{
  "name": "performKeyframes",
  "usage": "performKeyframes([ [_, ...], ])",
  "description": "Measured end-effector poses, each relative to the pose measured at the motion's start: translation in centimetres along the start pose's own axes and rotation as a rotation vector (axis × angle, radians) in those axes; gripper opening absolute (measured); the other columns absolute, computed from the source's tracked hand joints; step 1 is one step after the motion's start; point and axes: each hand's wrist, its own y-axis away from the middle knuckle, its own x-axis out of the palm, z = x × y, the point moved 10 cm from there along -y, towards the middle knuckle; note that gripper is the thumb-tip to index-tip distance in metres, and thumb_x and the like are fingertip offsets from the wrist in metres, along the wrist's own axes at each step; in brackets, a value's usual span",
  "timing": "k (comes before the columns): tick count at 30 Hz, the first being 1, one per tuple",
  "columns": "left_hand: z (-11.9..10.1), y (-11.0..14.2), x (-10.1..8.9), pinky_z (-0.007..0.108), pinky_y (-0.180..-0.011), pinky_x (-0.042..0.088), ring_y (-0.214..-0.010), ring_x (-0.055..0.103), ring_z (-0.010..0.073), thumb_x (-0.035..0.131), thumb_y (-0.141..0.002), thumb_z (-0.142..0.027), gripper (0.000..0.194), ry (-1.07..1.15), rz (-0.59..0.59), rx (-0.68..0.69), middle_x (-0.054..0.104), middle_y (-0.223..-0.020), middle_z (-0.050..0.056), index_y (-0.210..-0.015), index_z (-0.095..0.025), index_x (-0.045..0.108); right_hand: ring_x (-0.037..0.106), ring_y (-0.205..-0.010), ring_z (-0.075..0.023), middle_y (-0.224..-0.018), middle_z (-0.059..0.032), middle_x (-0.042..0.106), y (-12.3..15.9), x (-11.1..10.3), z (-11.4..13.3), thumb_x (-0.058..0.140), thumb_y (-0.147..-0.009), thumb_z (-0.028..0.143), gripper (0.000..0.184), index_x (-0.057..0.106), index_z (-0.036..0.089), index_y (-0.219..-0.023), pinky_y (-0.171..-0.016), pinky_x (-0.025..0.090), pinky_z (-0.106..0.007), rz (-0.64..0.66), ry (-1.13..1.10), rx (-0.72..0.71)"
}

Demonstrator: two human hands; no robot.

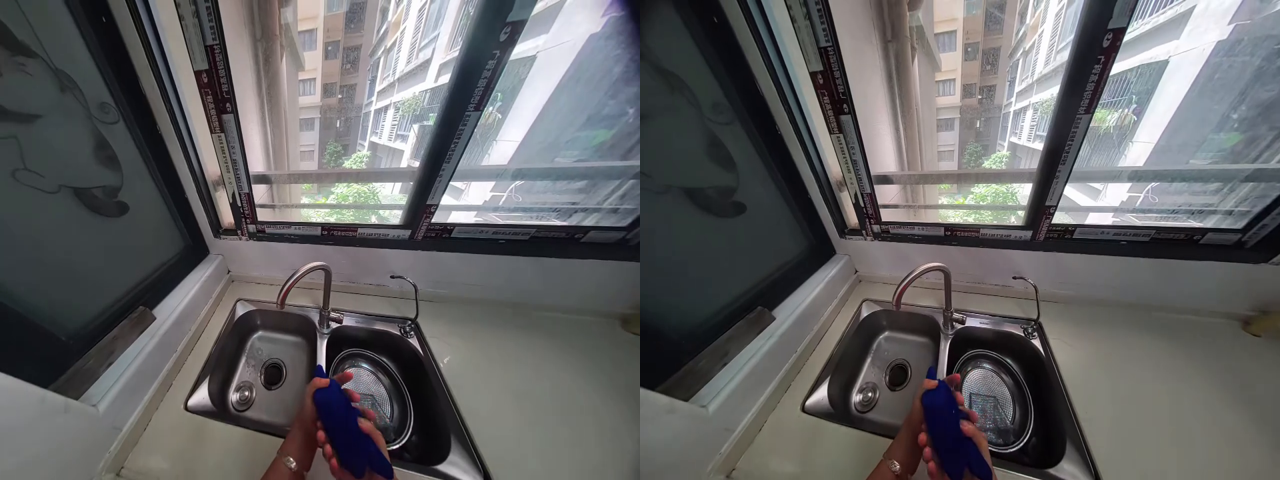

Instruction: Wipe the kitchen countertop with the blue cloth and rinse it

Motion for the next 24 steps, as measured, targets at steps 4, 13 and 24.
performKeyframes([
  [4,-2.2,0.3,0.0,0.038,-0.082,0.050,-0.055,0.058,0.0156,0.074,-0.069,-0.043,0.029,0.092,0.039,0.023,0.045,-0.046,-0.007,-0.062,-0.022,0.054,0.059,-0.068,-0.0059,-0.092,-0.0037,0.071,-1.4,0.1,-0.3,0.088,-0.057,0.052,0.052,0.067,0.020,-0.092,-0.062,0.043,-0.016,-0.044,0.007,0.082],
  [13,-10.5,3.3,0.5,0.037,-0.080,0.049,-0.053,0.051,0.0143,0.065,-0.079,-0.052,0.038,-0.286,-0.132,0.280,0.040,-0.045,-0.007,-0.059,-0.023,0.050,0.051,-0.051,-0.0064,-0.074,0.0027,0.063,-5.2,4.1,2.9,0.088,-0.054,0.038,0.054,0.052,0.023,-0.091,-0.043,0.022,-0.017,-0.183,0.408,-0.015],
  [24,-15.4,5.4,-2.9,0.030,-0.065,0.047,-0.054,0.055,0.0151,0.065,-0.075,-0.058,0.038,-0.632,-0.465,0.530,0.049,-0.048,-0.006,-0.090,-0.022,0.066,0.047,-0.053,-0.0080,-0.064,0.0078,0.054,-9.3,6.0,6.1,0.083,-0.048,0.032,0.047,0.053,0.021,-0.083,-0.050,0.037,-0.023,-0.338,0.991,-0.210],
])
